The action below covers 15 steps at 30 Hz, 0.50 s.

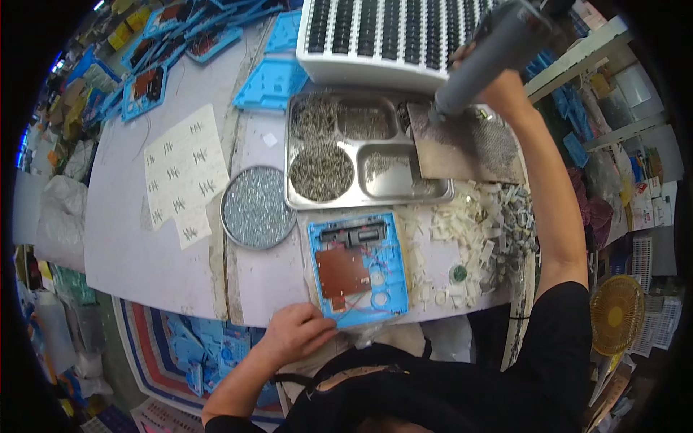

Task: Assembling components into a blue plastic electronic housing using a soldering iron and an electric screwdriver.

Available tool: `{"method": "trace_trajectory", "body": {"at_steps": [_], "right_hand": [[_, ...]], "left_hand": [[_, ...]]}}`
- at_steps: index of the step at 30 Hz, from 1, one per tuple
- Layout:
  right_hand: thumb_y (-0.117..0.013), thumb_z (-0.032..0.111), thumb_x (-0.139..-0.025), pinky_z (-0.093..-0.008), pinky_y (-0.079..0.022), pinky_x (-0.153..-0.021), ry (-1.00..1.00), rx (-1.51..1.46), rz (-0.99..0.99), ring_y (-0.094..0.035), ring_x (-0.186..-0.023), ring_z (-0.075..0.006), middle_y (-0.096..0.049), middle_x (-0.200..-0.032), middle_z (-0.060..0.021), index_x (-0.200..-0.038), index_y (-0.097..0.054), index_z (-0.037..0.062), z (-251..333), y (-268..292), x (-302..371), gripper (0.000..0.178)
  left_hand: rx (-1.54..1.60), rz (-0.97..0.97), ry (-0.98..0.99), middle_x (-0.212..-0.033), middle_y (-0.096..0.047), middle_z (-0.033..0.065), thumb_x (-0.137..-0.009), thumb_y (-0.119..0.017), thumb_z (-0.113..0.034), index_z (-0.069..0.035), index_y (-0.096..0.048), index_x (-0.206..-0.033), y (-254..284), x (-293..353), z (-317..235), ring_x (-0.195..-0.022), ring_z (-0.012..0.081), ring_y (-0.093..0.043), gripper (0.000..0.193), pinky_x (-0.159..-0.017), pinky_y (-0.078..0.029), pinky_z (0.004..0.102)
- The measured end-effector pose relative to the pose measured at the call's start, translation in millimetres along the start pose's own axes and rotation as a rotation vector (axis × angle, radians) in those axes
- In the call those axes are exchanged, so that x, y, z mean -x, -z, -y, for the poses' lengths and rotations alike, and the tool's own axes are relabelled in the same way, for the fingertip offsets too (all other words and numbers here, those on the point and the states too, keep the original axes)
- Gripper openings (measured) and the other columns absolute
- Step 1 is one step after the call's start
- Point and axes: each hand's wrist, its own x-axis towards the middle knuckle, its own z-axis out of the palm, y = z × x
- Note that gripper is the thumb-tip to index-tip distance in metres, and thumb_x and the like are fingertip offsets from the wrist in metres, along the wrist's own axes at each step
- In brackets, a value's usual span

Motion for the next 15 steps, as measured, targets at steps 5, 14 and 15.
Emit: {"method": "trace_trajectory", "body": {"at_steps": [5, 14, 15], "right_hand": [[-0.069, 0.012, -0.098, -0.0246, -0.050, -0.081, -0.460, -0.555, -0.508, -0.065, -0.092, -0.0097, -0.073, -0.100, -0.0031, -0.113, -0.073, 0.0014, 66.4, 55.3, 56.3, 0.019], [-0.082, 0.008, -0.075, -0.0371, -0.049, -0.083, -0.067, -0.830, 0.341, -0.058, -0.094, -0.0270, -0.068, -0.089, -0.0054, -0.096, -0.072, 0.0083, 302.9, 38.1, 154.5, 0.023], [-0.083, 0.008, -0.073, -0.0376, -0.048, -0.083, -0.022, -0.791, 0.336, -0.057, -0.094, -0.0290, -0.067, -0.089, -0.0058, -0.094, -0.072, 0.0082, 304.5, 33.2, 157.3, 0.024]], "left_hand": [[0.021, -0.036, 0.038, -0.079, -0.059, 0.0069, -0.077, -0.083, -0.013, -0.010, -0.071, -0.093, -9.8, 3.0, -3.8, -0.068, 0.0286, -0.063, 0.020, -0.057, -0.050, 0.0393], [0.025, -0.040, 0.087, -0.083, -0.059, 0.0055, -0.077, -0.083, -0.013, -0.011, -0.072, -0.096, -8.8, 4.8, -10.5, -0.070, 0.0256, -0.063, 0.022, -0.059, -0.050, 0.0377], [0.022, -0.041, 0.087, -0.083, -0.059, 0.0056, -0.077, -0.083, -0.013, -0.011, -0.072, -0.096, -9.4, 4.6, -10.4, -0.070, 0.0256, -0.063, 0.022, -0.059, -0.050, 0.0377]]}}
